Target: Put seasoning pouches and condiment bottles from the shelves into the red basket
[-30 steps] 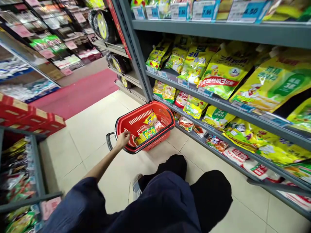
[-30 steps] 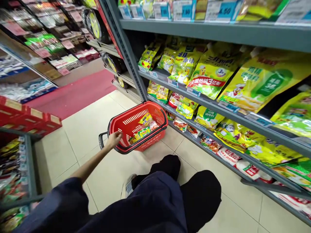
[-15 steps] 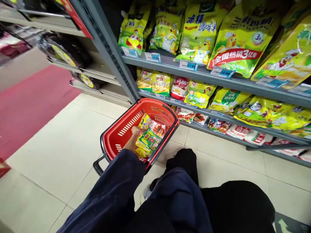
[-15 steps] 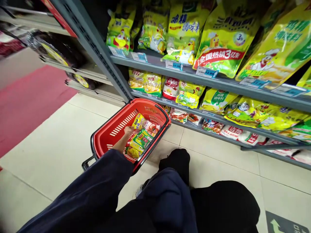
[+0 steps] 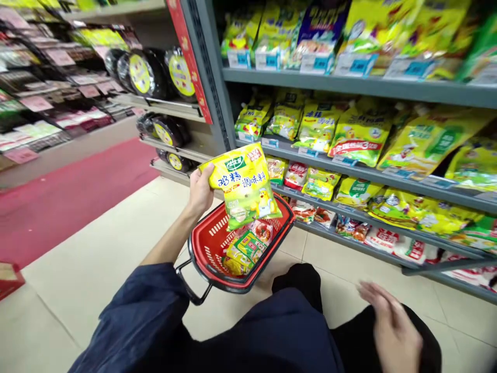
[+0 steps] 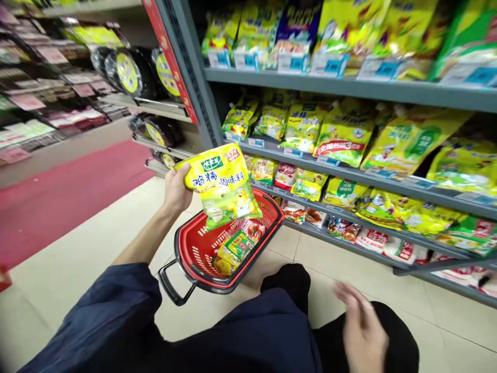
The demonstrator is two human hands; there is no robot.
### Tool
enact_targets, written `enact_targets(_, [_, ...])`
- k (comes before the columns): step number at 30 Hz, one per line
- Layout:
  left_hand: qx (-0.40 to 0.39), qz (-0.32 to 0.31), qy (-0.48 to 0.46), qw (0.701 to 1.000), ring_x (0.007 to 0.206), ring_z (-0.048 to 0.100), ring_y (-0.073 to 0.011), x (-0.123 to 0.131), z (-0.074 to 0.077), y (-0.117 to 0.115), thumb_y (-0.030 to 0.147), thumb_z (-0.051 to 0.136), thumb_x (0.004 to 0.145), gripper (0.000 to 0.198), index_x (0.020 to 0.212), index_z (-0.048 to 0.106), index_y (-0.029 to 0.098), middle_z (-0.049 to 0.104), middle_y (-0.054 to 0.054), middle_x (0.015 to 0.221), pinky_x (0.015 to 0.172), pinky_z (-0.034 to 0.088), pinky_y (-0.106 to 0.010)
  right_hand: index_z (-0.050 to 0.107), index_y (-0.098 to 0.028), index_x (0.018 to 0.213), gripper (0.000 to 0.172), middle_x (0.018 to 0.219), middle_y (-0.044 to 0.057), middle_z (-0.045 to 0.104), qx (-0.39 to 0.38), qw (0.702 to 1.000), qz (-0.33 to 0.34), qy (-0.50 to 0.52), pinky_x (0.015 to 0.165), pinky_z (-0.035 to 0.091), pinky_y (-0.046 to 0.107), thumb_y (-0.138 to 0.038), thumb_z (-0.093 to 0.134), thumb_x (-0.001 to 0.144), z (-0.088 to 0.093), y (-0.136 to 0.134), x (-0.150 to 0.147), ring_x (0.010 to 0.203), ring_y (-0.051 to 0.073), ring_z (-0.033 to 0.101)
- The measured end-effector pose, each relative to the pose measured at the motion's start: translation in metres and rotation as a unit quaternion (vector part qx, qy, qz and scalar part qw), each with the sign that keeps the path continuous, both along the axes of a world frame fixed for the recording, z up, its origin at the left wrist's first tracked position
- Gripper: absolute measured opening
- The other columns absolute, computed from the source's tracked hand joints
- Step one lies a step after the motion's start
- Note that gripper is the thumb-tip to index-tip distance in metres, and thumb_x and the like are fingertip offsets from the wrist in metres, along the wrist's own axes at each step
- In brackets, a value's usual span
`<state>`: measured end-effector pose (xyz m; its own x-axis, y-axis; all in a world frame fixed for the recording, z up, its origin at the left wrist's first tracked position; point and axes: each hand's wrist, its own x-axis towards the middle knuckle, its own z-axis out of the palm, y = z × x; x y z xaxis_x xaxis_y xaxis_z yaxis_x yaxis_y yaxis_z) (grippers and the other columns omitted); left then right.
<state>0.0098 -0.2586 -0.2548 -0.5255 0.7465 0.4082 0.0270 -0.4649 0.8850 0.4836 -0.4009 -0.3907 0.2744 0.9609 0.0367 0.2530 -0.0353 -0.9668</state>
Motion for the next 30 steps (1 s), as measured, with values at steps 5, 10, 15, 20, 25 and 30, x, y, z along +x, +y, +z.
enact_targets(5, [-0.058,-0.131,-0.086,0.986,0.087,0.075,-0.0251,0.118,0.002,-0.006,0.044,0.083,0.073,0.037,0.093,0.071,0.014,0.080,-0.008,0.089,0.081,0.060,-0.036,0.054,-0.030,0.138,0.059,0.150,0.010,0.057,0.120,0.955,0.215,0.164,0.119,0.042,0.051,-0.056,0.068,0.087,0.042,0.078,-0.063,0.139,0.029,0.054])
enact_targets(10, [-0.189,-0.313,-0.127,0.922,0.102,0.072,-0.0317,0.217,-0.042,-0.029,0.064,0.076,0.075,0.055,0.101,0.073,0.016,0.078,-0.013,0.098,0.084,0.059,-0.042,0.064,-0.022,0.120,0.062,0.122,0.011,0.075,0.001,0.930,0.251,0.269,0.095,0.061,0.050,-0.054,0.084,0.071,0.024,0.063,-0.041,0.114,0.034,0.071])
enact_targets(15, [-0.263,-0.427,0.024,0.865,0.101,0.071,-0.0265,0.243,-0.092,-0.072,0.058,0.080,0.074,0.045,0.106,0.074,0.026,0.077,-0.010,0.107,0.087,0.056,-0.037,0.065,-0.024,0.108,0.054,0.106,0.010,0.080,0.003,0.953,0.051,0.300,0.083,0.065,0.050,-0.051,0.087,0.067,-0.009,0.027,-0.022,0.093,0.034,0.077])
enact_targets(20, [-0.286,-0.386,0.114,0.870,0.081,0.072,-0.0253,0.214,-0.111,-0.071,0.051,0.077,0.078,0.034,0.093,0.074,0.020,0.078,-0.008,0.087,0.066,0.054,-0.033,0.063,-0.025,0.106,0.051,0.103,0.008,0.080,0.004,0.960,0.005,0.279,0.075,0.066,0.045,-0.051,0.086,0.068,-0.007,0.033,-0.056,0.087,0.033,0.077])
enact_targets(25, [-0.226,-0.282,0.096,0.927,0.075,0.069,-0.0198,0.172,-0.099,-0.054,0.043,0.082,0.075,0.029,0.079,0.065,0.020,0.074,-0.004,0.077,0.072,0.049,-0.029,0.060,-0.021,0.114,0.060,0.111,0.011,0.078,0.031,0.964,-0.008,0.264,0.081,0.065,0.043,-0.052,0.085,0.069,0.019,0.059,-0.107,0.095,0.032,0.076])
enact_targets(30, [-0.200,-0.297,-0.026,0.934,0.069,0.062,-0.0141,0.139,-0.075,-0.052,0.046,0.081,0.075,0.033,0.077,0.061,0.021,0.068,0.001,0.072,0.070,0.046,-0.025,0.059,-0.022,0.118,0.058,0.121,0.011,0.075,0.076,0.965,0.068,0.241,0.088,0.063,0.042,-0.047,0.084,0.072,0.054,0.085,-0.133,0.103,0.029,0.075])
